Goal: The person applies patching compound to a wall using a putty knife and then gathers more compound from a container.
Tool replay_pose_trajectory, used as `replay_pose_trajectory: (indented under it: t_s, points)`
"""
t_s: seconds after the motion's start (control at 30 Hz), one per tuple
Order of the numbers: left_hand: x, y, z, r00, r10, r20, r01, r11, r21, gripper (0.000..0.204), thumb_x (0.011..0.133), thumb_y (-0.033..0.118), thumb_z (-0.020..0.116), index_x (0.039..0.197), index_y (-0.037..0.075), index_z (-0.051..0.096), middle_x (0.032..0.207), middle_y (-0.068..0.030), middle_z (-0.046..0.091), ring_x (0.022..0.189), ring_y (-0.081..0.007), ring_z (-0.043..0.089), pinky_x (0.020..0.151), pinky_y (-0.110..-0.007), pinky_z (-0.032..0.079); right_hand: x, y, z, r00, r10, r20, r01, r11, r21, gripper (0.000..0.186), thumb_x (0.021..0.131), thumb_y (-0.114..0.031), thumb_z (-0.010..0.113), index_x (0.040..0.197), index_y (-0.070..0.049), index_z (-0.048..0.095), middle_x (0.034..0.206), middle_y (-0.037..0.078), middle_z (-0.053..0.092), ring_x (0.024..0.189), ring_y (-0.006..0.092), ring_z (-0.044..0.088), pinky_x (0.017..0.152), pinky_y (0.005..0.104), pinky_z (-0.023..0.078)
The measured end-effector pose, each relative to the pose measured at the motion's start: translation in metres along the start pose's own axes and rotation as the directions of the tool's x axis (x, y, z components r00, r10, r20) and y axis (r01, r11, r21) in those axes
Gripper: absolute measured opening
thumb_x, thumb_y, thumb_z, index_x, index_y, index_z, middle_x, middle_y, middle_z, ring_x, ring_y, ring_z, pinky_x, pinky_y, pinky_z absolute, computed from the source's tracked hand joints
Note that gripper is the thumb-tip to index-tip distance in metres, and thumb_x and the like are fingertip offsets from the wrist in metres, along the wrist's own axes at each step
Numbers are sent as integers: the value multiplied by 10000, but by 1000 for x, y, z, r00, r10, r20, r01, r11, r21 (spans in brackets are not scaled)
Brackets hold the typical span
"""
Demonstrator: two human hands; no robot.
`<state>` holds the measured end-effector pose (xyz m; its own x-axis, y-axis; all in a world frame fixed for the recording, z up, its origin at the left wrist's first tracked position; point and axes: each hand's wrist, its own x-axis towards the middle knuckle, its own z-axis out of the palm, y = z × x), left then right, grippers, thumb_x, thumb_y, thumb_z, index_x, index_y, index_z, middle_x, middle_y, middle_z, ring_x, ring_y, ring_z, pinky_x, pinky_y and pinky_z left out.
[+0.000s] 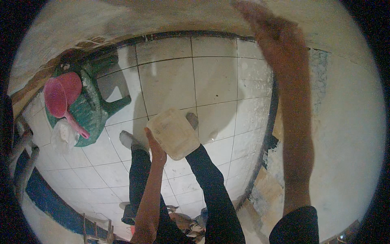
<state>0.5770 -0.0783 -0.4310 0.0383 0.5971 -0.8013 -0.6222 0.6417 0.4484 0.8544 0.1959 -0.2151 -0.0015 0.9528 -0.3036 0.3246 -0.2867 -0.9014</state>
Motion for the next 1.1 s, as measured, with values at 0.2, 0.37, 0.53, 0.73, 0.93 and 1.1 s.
replay_pose_trajectory:
  t_s: [0.2, 0.37, 0.53, 0.73, 0.93, 1.1]
  points:
    - [-8, 16, 0, 1000, -5, 12, 5, 1000, 8, 807, 913, 698, 291, 1419, 71, 330, 1385, -121, 451, 1281, -259, 436, 1086, -412, 346, 63, 139, 112, 936, 322, -144, -52, 531, 846, 354, 919, -91, 531, 1240, 41, 461, 1249, 199, 533, 1142, 319, 543, 988, 402, 458]
    - [-7, 17, -9, 1000, -15, 13, 15, 1000, -1, 794, 922, 687, 282, 1421, 71, 328, 1384, -127, 450, 1278, -259, 439, 1082, -412, 354, 144, 201, 118, 950, 278, -143, -48, 583, 811, 291, 924, -201, 559, 1154, -24, 581, 1145, 193, 607, 1069, 311, 591, 903, 423, 506]
    - [-8, 14, -11, 999, -40, -11, 40, 999, 11, 754, 945, 659, 239, 1411, 75, 343, 1383, -127, 450, 1276, -252, 443, 1085, -415, 351, 139, 107, 63, 982, 188, 34, -119, 460, 880, 251, 928, -35, 486, 1110, 136, 462, 1139, 264, 510, 1097, 351, 532, 1018, 413, 488]
    - [-6, 16, -15, 1000, 9, 5, -9, 1000, -8, 747, 948, 656, 230, 1402, 78, 356, 1371, -114, 463, 1265, -249, 453, 1083, -412, 354, 10, -2, 25, 997, -12, -72, -23, 882, -471, 326, 970, -43, 472, 1256, 112, 470, 1323, 164, 510, 1158, 183, 516, 981, 270, 457]
    - [-4, 20, -14, 999, -19, -37, 17, 998, -62, 761, 939, 670, 243, 1407, 79, 351, 1371, -114, 465, 1264, -256, 458, 1076, -413, 364, 6, 6, 78, 886, 372, -277, -57, 681, 730, 399, 974, -54, 469, 1263, 208, 384, 1340, 245, 475, 1199, 251, 506, 1064, 289, 413]
    - [-3, 16, -7, 1000, -20, 15, 21, 999, -47, 759, 938, 668, 259, 1409, 79, 349, 1378, -113, 462, 1269, -258, 453, 1076, -409, 365, 69, 30, 54, 992, 50, -116, -85, 942, -324, 418, 973, -81, 486, 1294, 171, 397, 1366, 209, 468, 1193, 207, 509, 1067, 291, 410]
